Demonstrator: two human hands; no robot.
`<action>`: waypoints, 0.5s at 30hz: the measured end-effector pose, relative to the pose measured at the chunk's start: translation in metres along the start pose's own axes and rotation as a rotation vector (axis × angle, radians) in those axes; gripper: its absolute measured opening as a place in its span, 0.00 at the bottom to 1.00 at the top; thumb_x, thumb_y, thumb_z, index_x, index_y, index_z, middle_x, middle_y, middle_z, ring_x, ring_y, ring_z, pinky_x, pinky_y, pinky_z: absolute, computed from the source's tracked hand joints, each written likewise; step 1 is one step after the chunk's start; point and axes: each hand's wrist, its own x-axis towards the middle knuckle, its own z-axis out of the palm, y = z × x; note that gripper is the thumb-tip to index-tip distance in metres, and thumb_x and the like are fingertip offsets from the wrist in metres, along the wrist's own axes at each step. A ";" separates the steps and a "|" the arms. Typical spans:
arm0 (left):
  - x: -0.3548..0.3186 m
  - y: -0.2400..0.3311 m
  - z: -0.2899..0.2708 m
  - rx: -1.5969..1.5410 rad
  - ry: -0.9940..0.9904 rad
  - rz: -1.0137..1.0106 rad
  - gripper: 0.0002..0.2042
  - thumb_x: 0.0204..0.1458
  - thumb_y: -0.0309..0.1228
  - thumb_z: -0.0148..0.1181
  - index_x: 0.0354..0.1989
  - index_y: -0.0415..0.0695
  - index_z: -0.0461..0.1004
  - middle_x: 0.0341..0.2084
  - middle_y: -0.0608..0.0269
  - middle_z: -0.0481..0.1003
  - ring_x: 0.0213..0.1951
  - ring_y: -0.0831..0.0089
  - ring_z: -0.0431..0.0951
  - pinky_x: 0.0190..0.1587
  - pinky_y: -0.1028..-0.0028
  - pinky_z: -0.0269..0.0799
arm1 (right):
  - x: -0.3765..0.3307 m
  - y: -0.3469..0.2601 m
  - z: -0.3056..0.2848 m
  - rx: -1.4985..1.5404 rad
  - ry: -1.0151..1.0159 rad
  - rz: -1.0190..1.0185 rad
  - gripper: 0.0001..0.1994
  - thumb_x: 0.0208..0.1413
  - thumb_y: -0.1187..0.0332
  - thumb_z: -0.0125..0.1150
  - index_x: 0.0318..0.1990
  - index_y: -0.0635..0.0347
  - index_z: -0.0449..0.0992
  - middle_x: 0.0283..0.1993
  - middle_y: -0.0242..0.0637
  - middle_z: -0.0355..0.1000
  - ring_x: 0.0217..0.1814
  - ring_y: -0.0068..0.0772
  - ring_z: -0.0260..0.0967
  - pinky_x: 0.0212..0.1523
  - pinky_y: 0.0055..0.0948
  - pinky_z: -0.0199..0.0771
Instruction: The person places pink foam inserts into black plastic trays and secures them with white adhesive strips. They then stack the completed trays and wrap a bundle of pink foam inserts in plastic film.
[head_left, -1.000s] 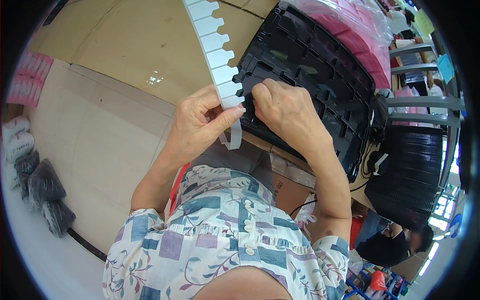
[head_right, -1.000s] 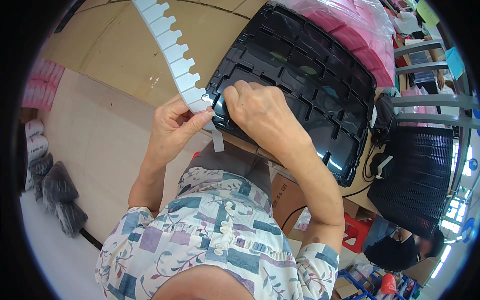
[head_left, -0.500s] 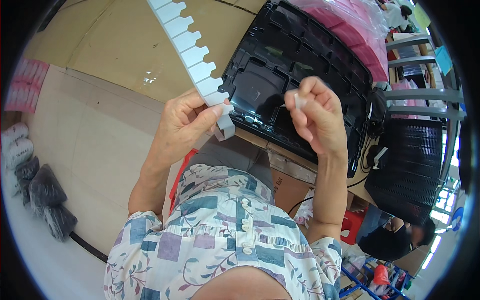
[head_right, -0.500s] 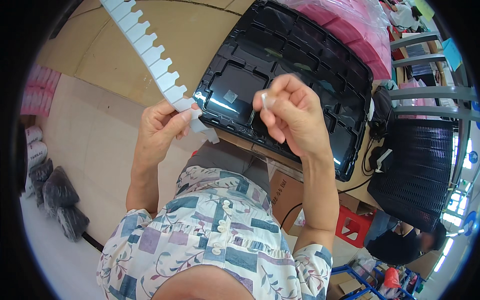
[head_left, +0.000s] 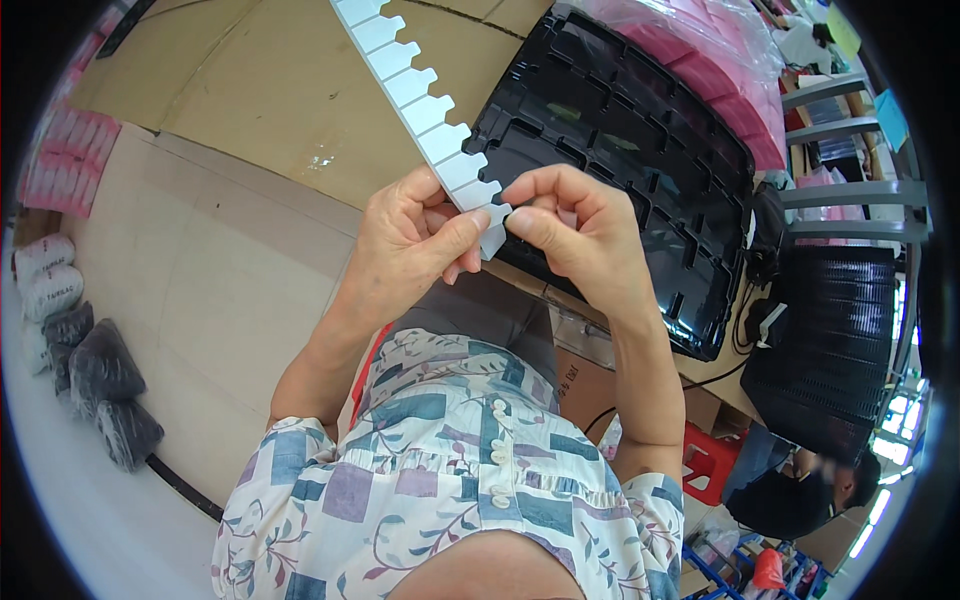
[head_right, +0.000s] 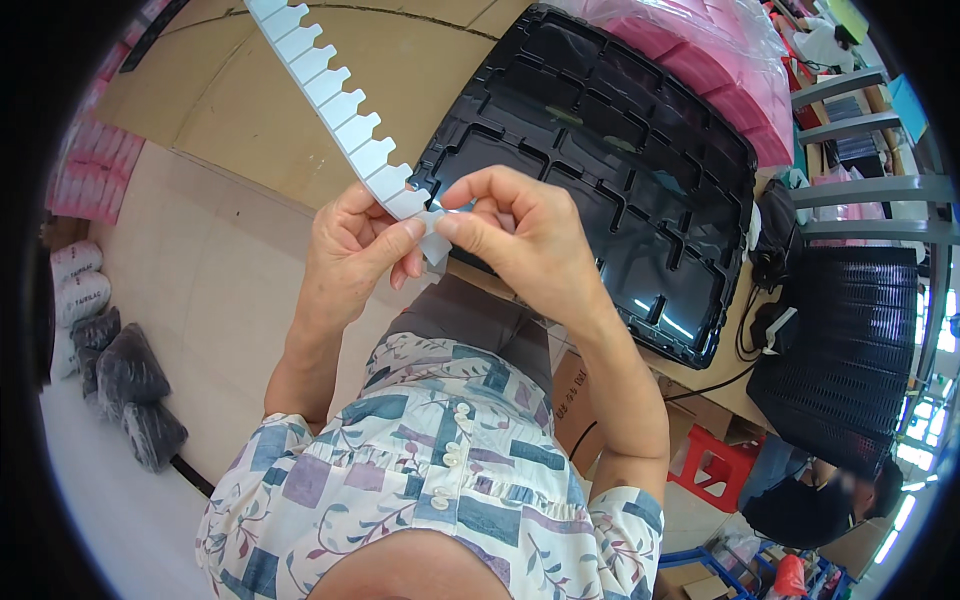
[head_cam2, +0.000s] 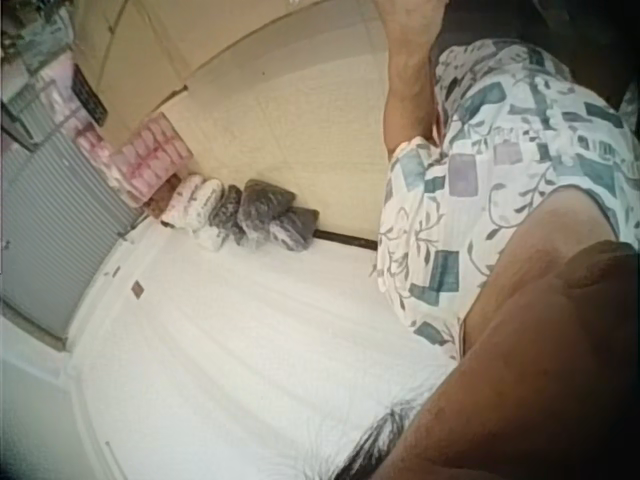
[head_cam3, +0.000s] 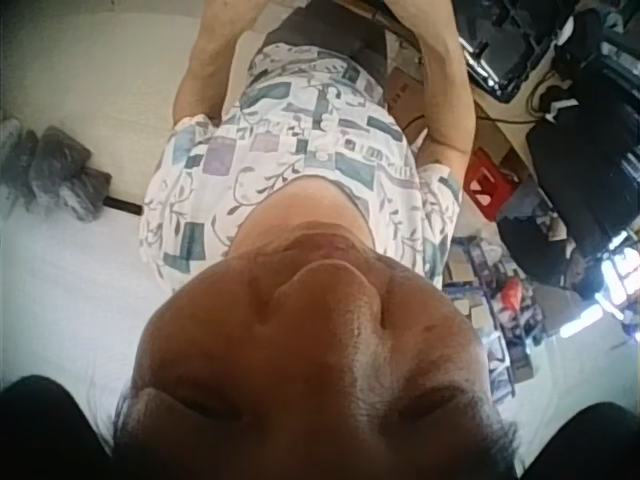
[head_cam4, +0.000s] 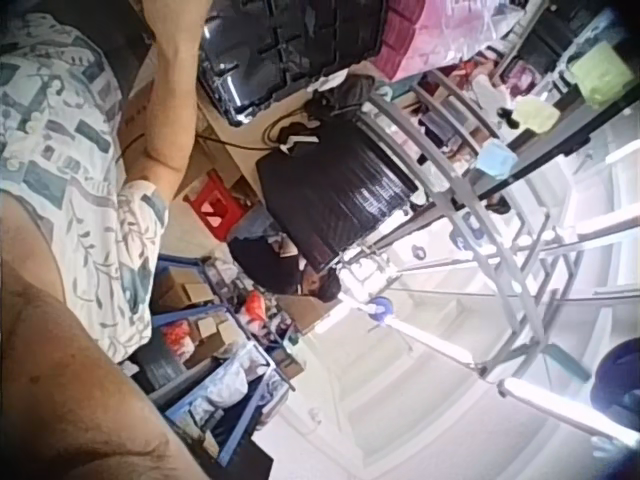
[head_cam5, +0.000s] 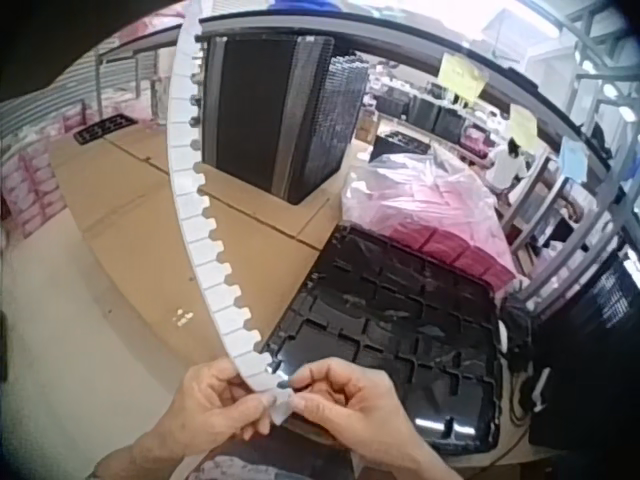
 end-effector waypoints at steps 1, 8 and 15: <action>0.000 0.000 0.000 0.003 -0.007 -0.001 0.09 0.55 0.21 0.59 0.43 0.33 0.73 0.31 0.58 0.77 0.23 0.83 0.75 0.20 0.84 0.67 | -0.001 0.001 0.002 -0.098 0.011 -0.061 0.07 0.55 0.69 0.65 0.34 0.63 0.77 0.21 0.21 0.63 0.22 0.09 0.53 0.20 0.17 0.53; 0.005 0.000 -0.001 -0.113 -0.029 -0.032 0.06 0.57 0.26 0.57 0.37 0.35 0.76 0.23 0.61 0.76 0.19 0.83 0.74 0.18 0.84 0.66 | -0.002 -0.011 0.010 -0.273 0.058 -0.116 0.05 0.52 0.71 0.64 0.30 0.63 0.78 0.15 0.25 0.62 0.19 0.10 0.54 0.21 0.18 0.57; 0.015 -0.008 0.007 -0.073 0.041 0.022 0.09 0.59 0.30 0.56 0.30 0.38 0.77 0.16 0.65 0.74 0.15 0.84 0.70 0.17 0.84 0.63 | -0.003 0.009 0.019 -1.056 0.295 -1.048 0.04 0.42 0.75 0.61 0.27 0.59 0.72 0.22 0.29 0.59 0.18 0.27 0.62 0.16 0.26 0.62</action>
